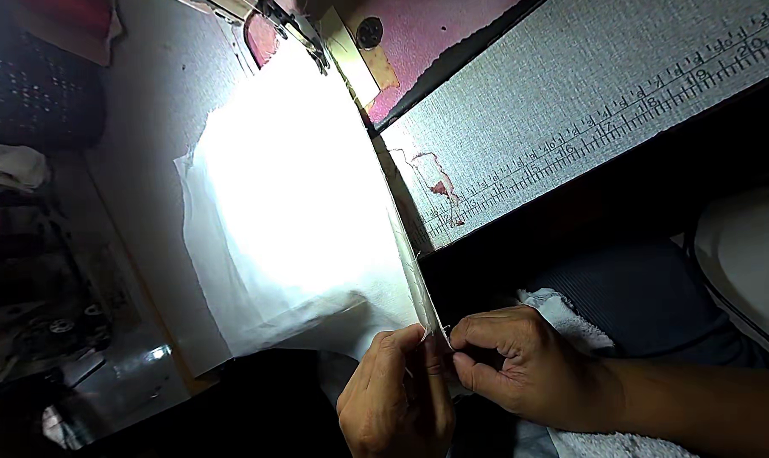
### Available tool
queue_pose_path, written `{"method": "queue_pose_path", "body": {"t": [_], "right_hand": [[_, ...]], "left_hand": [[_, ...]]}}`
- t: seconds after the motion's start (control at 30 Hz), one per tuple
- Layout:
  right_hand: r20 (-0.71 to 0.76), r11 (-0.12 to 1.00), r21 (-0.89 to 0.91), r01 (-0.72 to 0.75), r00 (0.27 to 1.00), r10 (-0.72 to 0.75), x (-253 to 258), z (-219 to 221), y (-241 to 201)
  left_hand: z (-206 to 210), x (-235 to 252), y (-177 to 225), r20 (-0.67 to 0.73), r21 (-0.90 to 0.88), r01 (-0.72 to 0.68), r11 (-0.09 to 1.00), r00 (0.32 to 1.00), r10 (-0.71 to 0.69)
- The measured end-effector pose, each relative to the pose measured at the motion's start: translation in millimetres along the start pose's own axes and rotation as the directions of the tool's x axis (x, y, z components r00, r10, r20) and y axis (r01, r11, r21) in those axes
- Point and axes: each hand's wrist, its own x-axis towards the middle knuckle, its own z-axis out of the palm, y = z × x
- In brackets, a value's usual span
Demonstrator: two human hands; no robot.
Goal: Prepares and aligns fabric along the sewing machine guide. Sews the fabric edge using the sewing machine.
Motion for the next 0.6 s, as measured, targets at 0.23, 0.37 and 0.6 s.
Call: {"method": "queue_pose_path", "body": {"t": [0.23,0.37,0.6], "right_hand": [[-0.004,0.999,-0.037,0.021,1.0,-0.022,2.6,4.1,-1.0],[0.005,1.0,0.014,-0.013,1.0,0.013,5.9,3.6,-1.8],[0.006,0.96,0.214,-0.18,0.983,0.183,8.3,6.1,-1.7]], "left_hand": [[2.8,-4.2,-3.8,-0.003,-0.166,0.051,0.985,0.999,-0.052],[3.4,-5.7,-7.1,0.015,-0.378,0.15,0.914,0.988,-0.156],[1.2,-10.3,-8.4,0.132,-0.702,0.33,0.632,0.931,-0.34]]}}
